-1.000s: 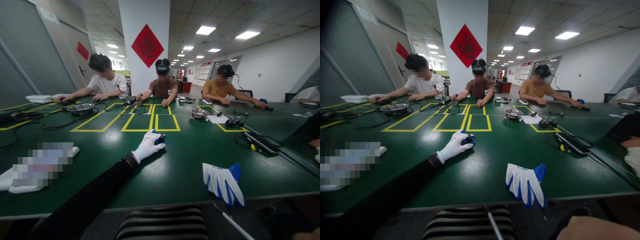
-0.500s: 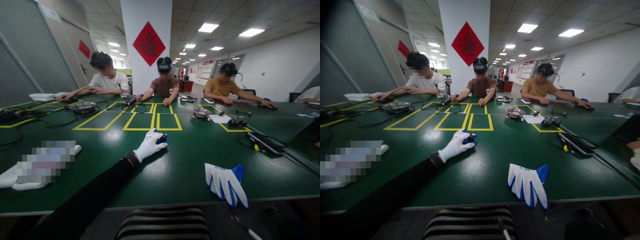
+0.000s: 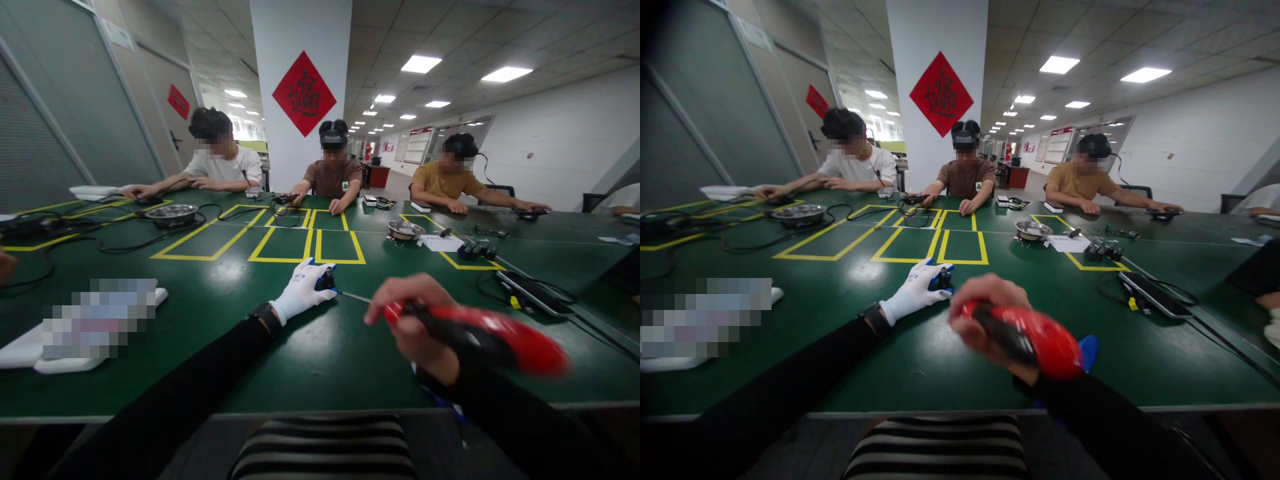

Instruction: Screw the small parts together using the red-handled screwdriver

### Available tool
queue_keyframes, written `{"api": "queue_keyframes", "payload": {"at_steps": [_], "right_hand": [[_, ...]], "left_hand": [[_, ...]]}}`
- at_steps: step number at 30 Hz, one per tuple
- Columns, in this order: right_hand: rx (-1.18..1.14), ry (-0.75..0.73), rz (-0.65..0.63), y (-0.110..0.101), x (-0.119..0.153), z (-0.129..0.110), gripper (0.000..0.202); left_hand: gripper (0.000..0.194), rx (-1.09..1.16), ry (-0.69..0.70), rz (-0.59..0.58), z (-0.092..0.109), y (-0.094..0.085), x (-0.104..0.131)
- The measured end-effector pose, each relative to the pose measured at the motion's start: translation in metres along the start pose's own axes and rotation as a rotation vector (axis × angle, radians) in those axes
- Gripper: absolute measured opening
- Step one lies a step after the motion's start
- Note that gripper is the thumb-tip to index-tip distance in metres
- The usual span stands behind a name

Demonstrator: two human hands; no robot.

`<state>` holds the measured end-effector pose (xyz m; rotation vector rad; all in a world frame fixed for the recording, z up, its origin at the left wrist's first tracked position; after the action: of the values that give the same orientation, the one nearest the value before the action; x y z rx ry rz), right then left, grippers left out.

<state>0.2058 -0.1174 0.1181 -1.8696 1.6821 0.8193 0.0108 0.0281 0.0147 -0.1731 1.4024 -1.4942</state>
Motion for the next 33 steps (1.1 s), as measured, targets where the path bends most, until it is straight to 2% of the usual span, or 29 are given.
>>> {"api": "queue_keyframes", "payload": {"at_steps": [1, 3, 5, 7, 9, 11, 15, 21, 28, 33], "right_hand": [[-0.049, 0.032, -0.043, 0.008, -0.015, 0.016, 0.029], [-0.203, 0.18, -0.022, 0.018, -0.043, 0.055, 0.024], [-0.348, 0.264, 0.007, 0.02, -0.059, 0.087, 0.025], [-0.457, 0.305, 0.061, 0.016, -0.06, 0.109, 0.03], [-0.483, 0.323, 0.072, 0.01, -0.052, 0.12, 0.035], [-0.409, 0.31, 0.075, 0.004, -0.042, 0.125, 0.034], [-0.322, 0.237, 0.168, -0.005, -0.034, 0.128, 0.028], [-0.435, 0.318, -0.035, 0.004, -0.031, 0.131, 0.03], [-0.224, 0.185, -0.029, 0.006, -0.026, 0.127, 0.026], [-0.151, 0.162, -0.061, 0.006, -0.025, 0.129, 0.026]], "left_hand": [[0.065, 0.003, -0.007, 0.001, -0.001, 0.001, 0.0], [0.069, 0.003, -0.024, 0.0, -0.003, 0.003, 0.0], [0.067, 0.003, -0.025, -0.001, -0.003, 0.003, 0.0], [0.063, 0.013, -0.006, 0.001, -0.002, 0.002, -0.001], [0.06, 0.024, 0.006, 0.007, -0.001, 0.001, -0.001], [0.06, 0.027, -0.014, 0.014, -0.001, 0.001, 0.0], [0.066, 0.031, -0.096, 0.026, -0.004, 0.001, 0.002], [0.056, 0.04, -0.038, 0.005, -0.003, 0.0, 0.0], [0.041, 0.057, -0.018, 0.001, 0.0, 0.0, -0.003], [0.034, 0.046, -0.002, 0.004, 0.003, -0.002, -0.003]]}}
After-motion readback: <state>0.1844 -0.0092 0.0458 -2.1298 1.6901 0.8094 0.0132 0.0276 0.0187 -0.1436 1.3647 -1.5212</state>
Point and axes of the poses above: each hand's wrist, its own x-axis away from the middle knuckle, its own y-axis out of the palm, z = x × y, the point moved 3 cm from there along -x, towards the middle knuckle, and after that the axes turned 1 degree about z, right-handed, at the moved point
